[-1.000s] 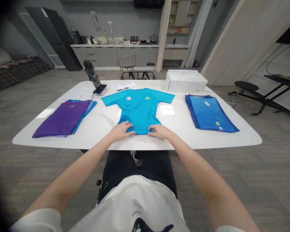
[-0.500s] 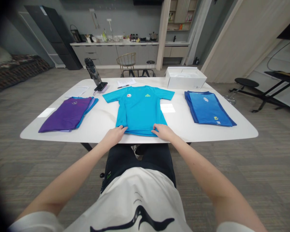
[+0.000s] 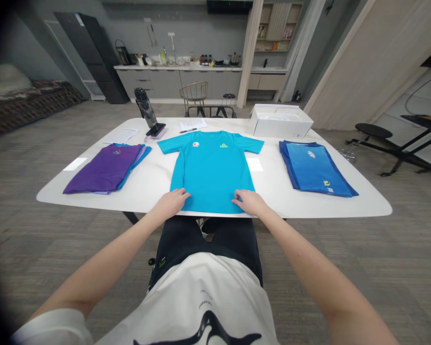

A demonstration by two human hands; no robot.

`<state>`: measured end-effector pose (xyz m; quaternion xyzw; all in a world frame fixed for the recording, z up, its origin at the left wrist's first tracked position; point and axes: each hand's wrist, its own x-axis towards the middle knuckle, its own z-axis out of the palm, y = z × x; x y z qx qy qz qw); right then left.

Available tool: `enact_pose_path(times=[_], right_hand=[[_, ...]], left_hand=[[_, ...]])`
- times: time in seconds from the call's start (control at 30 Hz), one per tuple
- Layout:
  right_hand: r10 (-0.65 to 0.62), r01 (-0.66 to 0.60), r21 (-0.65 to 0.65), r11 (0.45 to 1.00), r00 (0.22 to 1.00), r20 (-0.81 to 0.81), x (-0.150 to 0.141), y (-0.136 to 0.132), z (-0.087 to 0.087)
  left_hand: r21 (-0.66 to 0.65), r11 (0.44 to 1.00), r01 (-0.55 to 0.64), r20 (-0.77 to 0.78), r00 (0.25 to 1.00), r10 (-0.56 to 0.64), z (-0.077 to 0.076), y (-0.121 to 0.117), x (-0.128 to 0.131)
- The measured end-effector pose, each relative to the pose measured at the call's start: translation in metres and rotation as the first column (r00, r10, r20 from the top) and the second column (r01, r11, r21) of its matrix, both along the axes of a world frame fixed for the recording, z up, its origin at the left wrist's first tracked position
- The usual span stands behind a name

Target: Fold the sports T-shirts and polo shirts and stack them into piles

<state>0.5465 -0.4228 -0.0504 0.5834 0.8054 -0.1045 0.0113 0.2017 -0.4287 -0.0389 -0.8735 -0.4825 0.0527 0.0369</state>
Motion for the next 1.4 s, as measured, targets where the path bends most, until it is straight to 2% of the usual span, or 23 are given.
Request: enact_pose_path(times=[0.07,0.13,0.2,0.27,0.33,0.4,0.47,0.57,0.63,0.77,0.87,0.97,1.1,1.27,1.33,1.4], right_hand=[[-0.026,0.026,0.002,1.0,0.999,0.033,0.006,-0.007,0.0],[-0.065,0.065,-0.007,0.998,0.995,0.074,0.013,-0.013,0.0],[-0.099,0.102,-0.022,0.995,0.989,0.112,0.019,-0.016,0.001],[-0.13,0.138,-0.044,0.989,0.98,0.148,0.022,-0.014,0.003],[-0.154,0.171,-0.078,0.982,0.97,0.189,0.021,-0.007,0.004],[-0.156,0.18,-0.097,0.979,0.965,0.21,0.014,0.004,0.004],[-0.141,0.154,-0.059,0.986,0.974,0.179,0.004,0.017,0.003],[-0.093,0.085,0.099,0.991,0.992,0.079,-0.013,0.038,-0.004],[-0.074,0.06,0.209,0.976,0.996,0.057,-0.021,0.049,-0.011],[-0.097,0.055,0.329,0.943,0.989,0.113,-0.021,0.052,-0.025],[-0.097,0.034,0.385,0.922,0.985,0.144,-0.012,0.038,-0.032],[-0.103,0.038,0.401,0.915,0.984,0.142,0.0,0.017,-0.035],[-0.176,0.114,0.363,0.925,0.974,0.142,0.013,-0.008,-0.033],[-0.248,0.194,0.255,0.947,0.948,0.198,0.022,-0.032,-0.024],[-0.268,0.228,0.199,0.953,0.941,0.206,0.025,-0.026,-0.018],[-0.283,0.253,0.171,0.952,0.942,0.181,0.026,-0.006,-0.012]], left_hand=[[-0.009,0.997,-0.078,-0.003,0.997,0.078,0.0,-0.003,-0.008],[0.037,0.971,-0.236,0.036,0.971,0.234,0.004,-0.009,-0.02],[0.089,0.904,-0.417,0.116,0.906,0.407,0.01,-0.015,-0.039],[0.084,0.826,-0.557,0.176,0.824,0.538,0.016,-0.022,-0.061],[0.0,0.76,-0.65,0.16,0.75,0.642,0.018,-0.028,-0.081],[-0.056,0.733,-0.678,0.123,0.724,0.679,0.016,-0.03,-0.093],[-0.022,0.78,-0.625,0.159,0.768,0.62,0.012,-0.027,-0.095],[0.069,0.907,-0.416,0.286,0.879,0.382,0.004,-0.005,-0.082],[0.094,0.951,-0.296,0.324,0.912,0.252,-0.002,0.016,-0.068],[0.116,0.964,-0.237,0.23,0.951,0.206,-0.018,0.045,-0.041],[0.135,0.975,-0.178,0.157,0.975,0.156,-0.033,0.043,-0.03],[0.155,0.976,-0.152,0.142,0.981,0.13,-0.04,0.034,-0.028],[0.117,0.981,-0.156,0.139,0.98,0.139,-0.041,0.024,-0.03],[0.062,0.974,-0.217,0.158,0.966,0.206,-0.037,0.008,-0.028],[0.021,0.975,-0.222,0.199,0.956,0.214,-0.034,0.01,-0.026],[0.002,0.976,-0.219,0.259,0.943,0.211,-0.03,0.028,-0.024]])
